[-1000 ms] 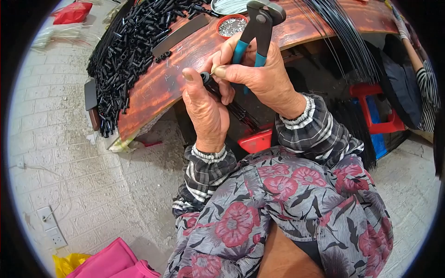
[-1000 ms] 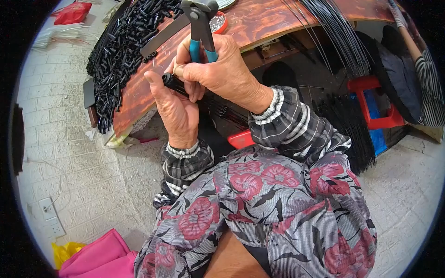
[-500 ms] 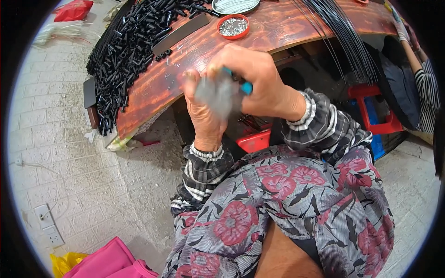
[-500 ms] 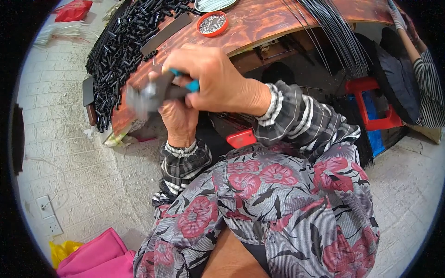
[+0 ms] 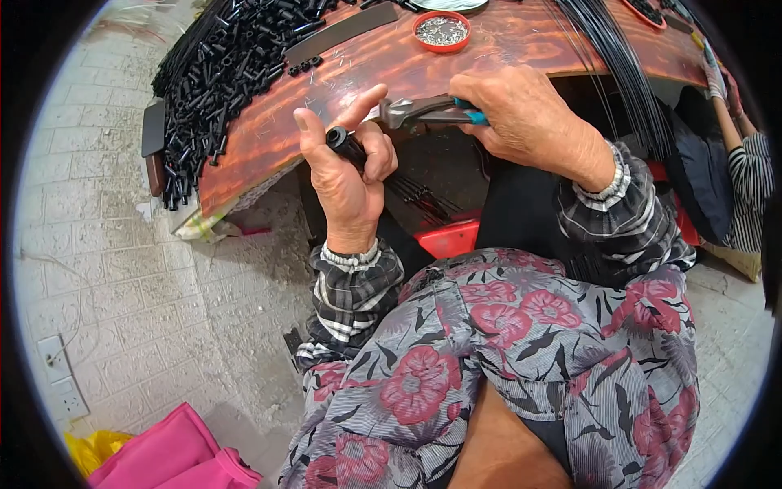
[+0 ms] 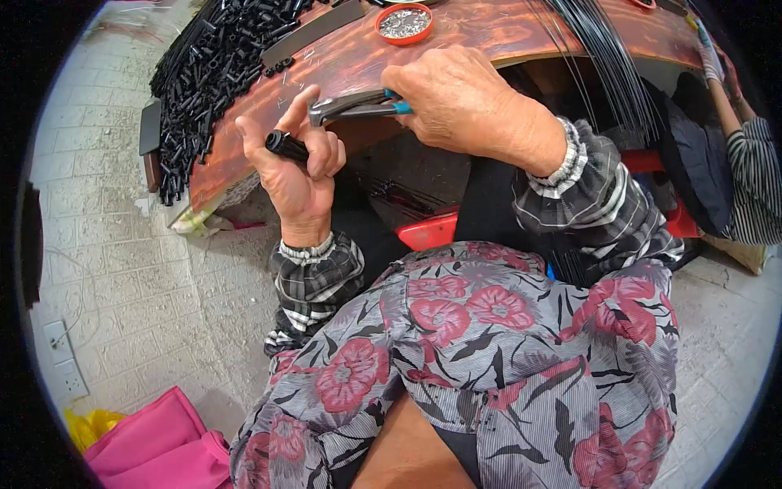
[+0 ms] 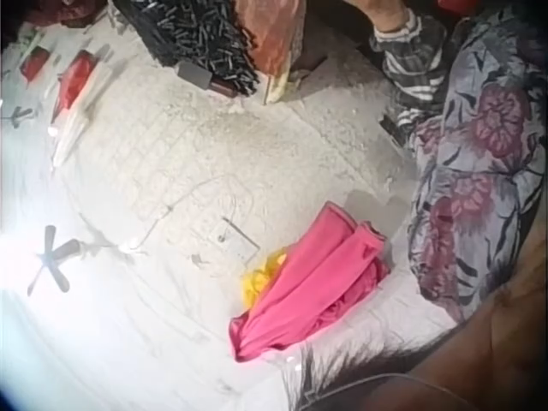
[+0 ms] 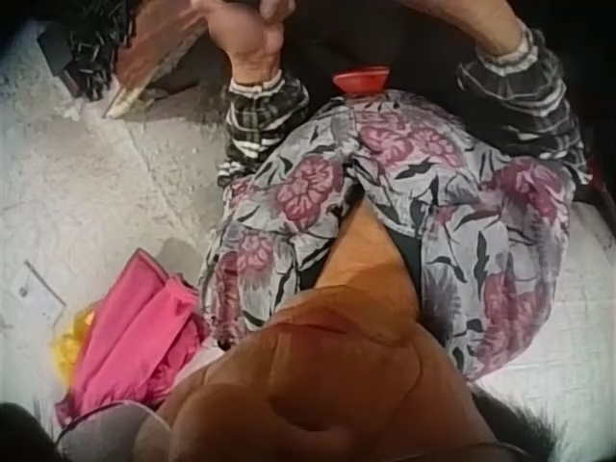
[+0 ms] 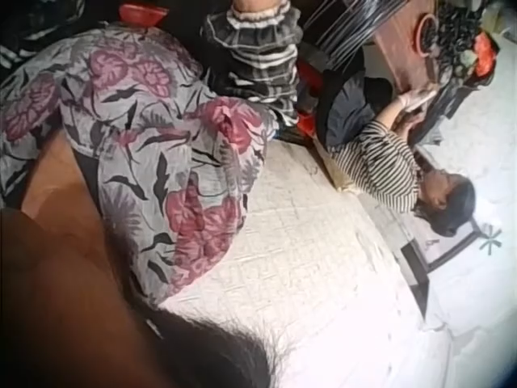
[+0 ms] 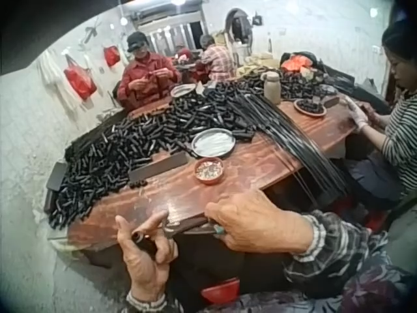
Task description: Assembling hair combs by manually attaching components and using pliers to secure them.
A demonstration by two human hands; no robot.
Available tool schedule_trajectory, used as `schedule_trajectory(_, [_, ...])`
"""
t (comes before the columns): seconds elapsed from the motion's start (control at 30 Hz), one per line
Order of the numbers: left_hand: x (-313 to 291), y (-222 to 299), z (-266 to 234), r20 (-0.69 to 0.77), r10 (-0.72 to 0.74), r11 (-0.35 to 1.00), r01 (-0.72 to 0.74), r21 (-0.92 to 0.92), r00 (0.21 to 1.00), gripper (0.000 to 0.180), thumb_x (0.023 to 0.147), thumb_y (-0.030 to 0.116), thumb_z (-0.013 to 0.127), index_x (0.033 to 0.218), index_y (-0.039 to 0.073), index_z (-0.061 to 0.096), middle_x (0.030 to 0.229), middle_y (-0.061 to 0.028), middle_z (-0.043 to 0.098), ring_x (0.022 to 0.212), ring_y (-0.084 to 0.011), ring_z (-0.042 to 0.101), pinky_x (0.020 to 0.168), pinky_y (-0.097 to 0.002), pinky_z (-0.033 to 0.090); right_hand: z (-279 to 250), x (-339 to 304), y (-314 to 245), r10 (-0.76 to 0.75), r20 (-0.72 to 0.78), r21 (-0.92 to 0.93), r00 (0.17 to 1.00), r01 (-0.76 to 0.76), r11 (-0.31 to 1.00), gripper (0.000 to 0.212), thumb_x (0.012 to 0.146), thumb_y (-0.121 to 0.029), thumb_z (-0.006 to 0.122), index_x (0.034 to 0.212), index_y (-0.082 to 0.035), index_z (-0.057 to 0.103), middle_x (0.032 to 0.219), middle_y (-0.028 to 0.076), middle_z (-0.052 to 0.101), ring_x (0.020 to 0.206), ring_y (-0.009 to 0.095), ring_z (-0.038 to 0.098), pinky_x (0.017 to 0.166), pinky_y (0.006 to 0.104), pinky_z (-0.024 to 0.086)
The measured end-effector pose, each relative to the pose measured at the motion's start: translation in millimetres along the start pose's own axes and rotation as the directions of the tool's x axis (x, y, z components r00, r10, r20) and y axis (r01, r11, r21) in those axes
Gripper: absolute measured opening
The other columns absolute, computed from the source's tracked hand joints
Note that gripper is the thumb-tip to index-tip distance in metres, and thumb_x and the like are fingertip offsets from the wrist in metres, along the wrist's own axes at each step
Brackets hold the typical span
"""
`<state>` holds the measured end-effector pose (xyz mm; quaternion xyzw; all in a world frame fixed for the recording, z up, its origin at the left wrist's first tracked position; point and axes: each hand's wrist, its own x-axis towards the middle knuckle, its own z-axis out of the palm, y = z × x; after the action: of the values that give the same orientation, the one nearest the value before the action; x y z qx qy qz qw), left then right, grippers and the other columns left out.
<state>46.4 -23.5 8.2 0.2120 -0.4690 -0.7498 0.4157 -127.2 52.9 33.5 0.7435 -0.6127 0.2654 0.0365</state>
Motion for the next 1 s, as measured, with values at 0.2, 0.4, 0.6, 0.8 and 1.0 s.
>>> schedule_trajectory(0.2, [-7, -7, 9, -0.032, -0.077, 0.997, 0.078, 0.027, 0.997, 0.084, 0.079, 0.070, 0.028, 0.102, -0.006, 0.057, 0.042, 0.0045, 0.032, 0.040, -0.0063, 0.023, 0.041, -0.0210, 0.018, 8, 1, -6, 0.008, 0.135, -0.147, 0.991, 0.012, 0.989, 0.024, 0.064, -0.007, 0.062, 0.084, -0.004, 0.048, 0.070, 0.012, 0.054, 0.069, 0.032, 0.055, 0.058, 0.0396, 0.044])
schedule_trajectory(0.4, [-10, -11, 1, -0.039, -0.037, 0.999, 0.038, 0.025, 0.999, 0.084, 0.079, 0.070, 0.029, 0.102, -0.006, 0.056, 0.046, 0.0052, 0.035, 0.040, -0.0055, 0.025, 0.040, -0.0214, 0.019, 13, -1, -13, -0.028, 0.038, -0.193, 0.999, 0.034, 0.981, 0.034, 0.065, -0.004, 0.060, 0.096, -0.003, 0.047, 0.088, 0.013, 0.049, 0.085, 0.028, 0.049, 0.067, 0.0357, 0.043])
schedule_trajectory(0.6, [-12, -12, -2, -0.066, -0.018, 0.998, 0.022, 0.055, 0.998, 0.084, 0.079, 0.070, 0.030, 0.102, -0.007, 0.056, 0.049, 0.0060, 0.036, 0.040, -0.0054, 0.027, 0.040, -0.0211, 0.020, 10, 2, -17, -0.068, 0.022, -0.337, 0.997, 0.071, 0.939, 0.027, 0.066, -0.004, 0.057, 0.091, -0.003, 0.047, 0.086, 0.013, 0.049, 0.081, 0.027, 0.050, 0.064, 0.0340, 0.044])
schedule_trajectory(0.8, [-11, -15, 1, -0.094, -0.006, 0.999, 0.011, 0.048, 0.996, 0.080, 0.080, 0.067, 0.032, 0.097, -0.007, 0.059, 0.050, 0.0055, 0.037, 0.039, -0.0057, 0.028, 0.039, -0.0214, 0.022, -1, 3, -21, -0.132, 0.049, -0.433, 0.990, 0.140, 0.891, 0.014, 0.066, -0.007, 0.057, 0.074, -0.004, 0.046, 0.070, 0.010, 0.051, 0.070, 0.023, 0.053, 0.059, 0.0313, 0.045])
schedule_trajectory(1.0, [-10, -20, 1, -0.231, 0.043, 0.997, -0.026, 0.075, 0.972, 0.076, 0.083, 0.063, 0.031, 0.092, -0.006, 0.061, 0.050, 0.0046, 0.037, 0.038, -0.0061, 0.028, 0.037, -0.0214, 0.022, 19, 4, -25, -0.001, 0.042, -0.355, 0.999, 0.016, 0.935, 0.011, 0.065, -0.008, 0.057, 0.069, -0.005, 0.047, 0.063, 0.009, 0.053, 0.063, 0.022, 0.056, 0.052, 0.0308, 0.045])
